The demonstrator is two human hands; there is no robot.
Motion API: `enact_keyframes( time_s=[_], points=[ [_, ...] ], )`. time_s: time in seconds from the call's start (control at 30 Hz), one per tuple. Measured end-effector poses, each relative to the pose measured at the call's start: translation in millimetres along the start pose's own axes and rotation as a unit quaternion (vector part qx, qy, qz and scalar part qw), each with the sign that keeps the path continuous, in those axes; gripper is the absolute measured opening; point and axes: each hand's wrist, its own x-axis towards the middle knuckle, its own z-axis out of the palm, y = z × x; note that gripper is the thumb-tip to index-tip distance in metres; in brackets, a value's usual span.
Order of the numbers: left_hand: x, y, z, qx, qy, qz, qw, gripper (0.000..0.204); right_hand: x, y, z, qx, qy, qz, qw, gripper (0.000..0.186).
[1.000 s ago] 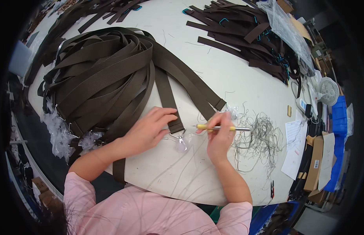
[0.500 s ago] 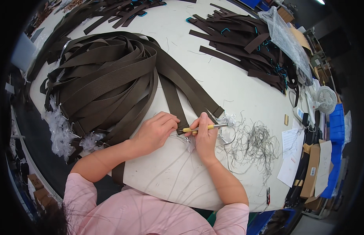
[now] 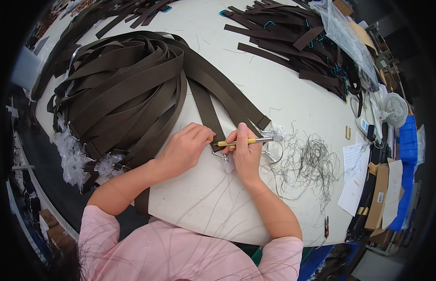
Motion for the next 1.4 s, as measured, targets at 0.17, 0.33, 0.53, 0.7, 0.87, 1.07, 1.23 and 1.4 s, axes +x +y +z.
enact_keyframes(
  time_s=[0.17, 0.33, 0.53, 0.7, 0.87, 1.07, 1.23, 1.4],
  points=[
    [0, -2, 3, 0.003, 0.022, 0.028, 0.999, 0.023, 1, 2, -1, 0.009, -0.002, -0.003, 1.000, 0.049],
    [1, -3, 3, 0.012, 0.023, 0.032, 0.999, 0.023, 2, 4, 1, 0.002, 0.004, -0.017, 1.000, 0.048],
    [-1, -2, 0, 0.010, -0.011, -0.004, 1.000, 0.010, 2, 4, 2, 0.008, 0.000, -0.022, 1.000, 0.048],
    [2, 1, -2, -0.005, -0.005, -0.014, 1.000, 0.011, 2, 3, 1, 0.001, 0.003, -0.023, 1.000, 0.049],
    [1, -1, -5, -0.110, 0.023, -0.090, 0.990, 0.018, 12, -17, -17, 0.126, 0.091, -0.052, 0.987, 0.050],
    [-10, 2, -12, -0.054, 0.013, -0.027, 0.998, 0.022, -1, -7, -25, 0.057, 0.055, -0.042, 0.996, 0.049],
    [-12, -1, -11, -0.033, 0.001, -0.010, 0.999, 0.019, -3, -1, -14, -0.004, -0.022, -0.012, 1.000, 0.050],
    [-14, -1, -12, -0.009, -0.012, 0.008, 1.000, 0.019, -3, 0, -9, -0.008, -0.016, -0.001, 1.000, 0.047]
  ],
)
